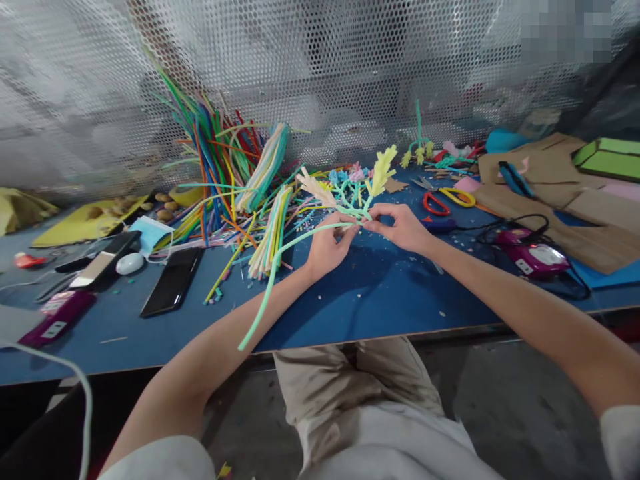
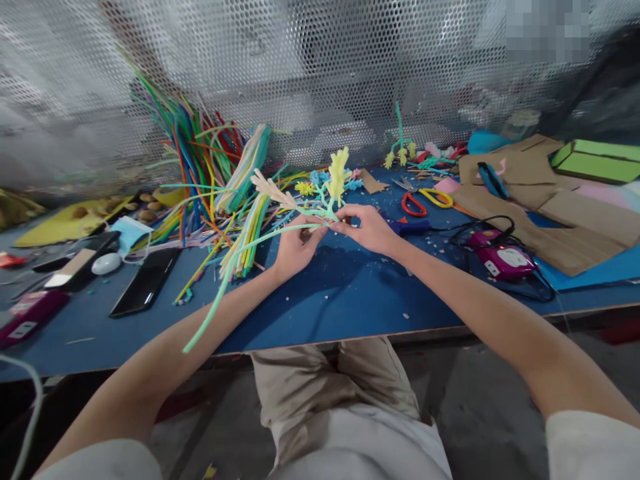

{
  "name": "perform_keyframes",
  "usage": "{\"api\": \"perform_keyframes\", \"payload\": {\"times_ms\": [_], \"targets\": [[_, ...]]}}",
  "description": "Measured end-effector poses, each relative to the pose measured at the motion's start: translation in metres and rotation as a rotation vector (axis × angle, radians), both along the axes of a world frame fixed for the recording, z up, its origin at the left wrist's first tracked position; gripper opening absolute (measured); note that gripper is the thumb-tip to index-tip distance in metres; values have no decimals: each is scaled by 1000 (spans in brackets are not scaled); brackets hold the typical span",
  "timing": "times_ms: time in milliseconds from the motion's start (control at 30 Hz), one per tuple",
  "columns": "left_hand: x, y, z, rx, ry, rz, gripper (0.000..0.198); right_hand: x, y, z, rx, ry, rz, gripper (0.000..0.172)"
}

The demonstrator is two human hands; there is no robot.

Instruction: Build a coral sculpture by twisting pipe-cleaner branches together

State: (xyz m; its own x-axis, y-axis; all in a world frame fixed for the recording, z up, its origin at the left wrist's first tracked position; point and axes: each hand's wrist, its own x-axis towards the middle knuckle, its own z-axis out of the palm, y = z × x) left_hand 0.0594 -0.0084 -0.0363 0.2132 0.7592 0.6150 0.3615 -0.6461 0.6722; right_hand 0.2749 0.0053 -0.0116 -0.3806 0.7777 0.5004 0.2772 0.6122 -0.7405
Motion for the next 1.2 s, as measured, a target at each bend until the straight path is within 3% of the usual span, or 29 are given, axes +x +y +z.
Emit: {"api": "perform_keyframes", "payload": {"times_ms": [233, 567, 700, 867, 1067, 1200], "targets": [[-3, 2, -6, 49, 85, -6, 21, -3, -3, -3, -20, 61, -76, 48], [2, -6, 1, 163, 201, 38, 14, -14, -12, -3, 41, 64, -208, 36], [7, -8, 5, 19, 80, 16, 22, -14, -11, -1, -13, 87, -185, 34], [10, -5, 7, -264, -167, -141, 46, -9, -8, 0, 17, 163, -47, 29], [9, -5, 6, -297, -220, -193, 52, -6, -7, 0, 40, 120, 30, 20], [7, -5, 5, -296, -197, -187, 48, -5, -8, 1, 106, 52, -19, 23]]}}
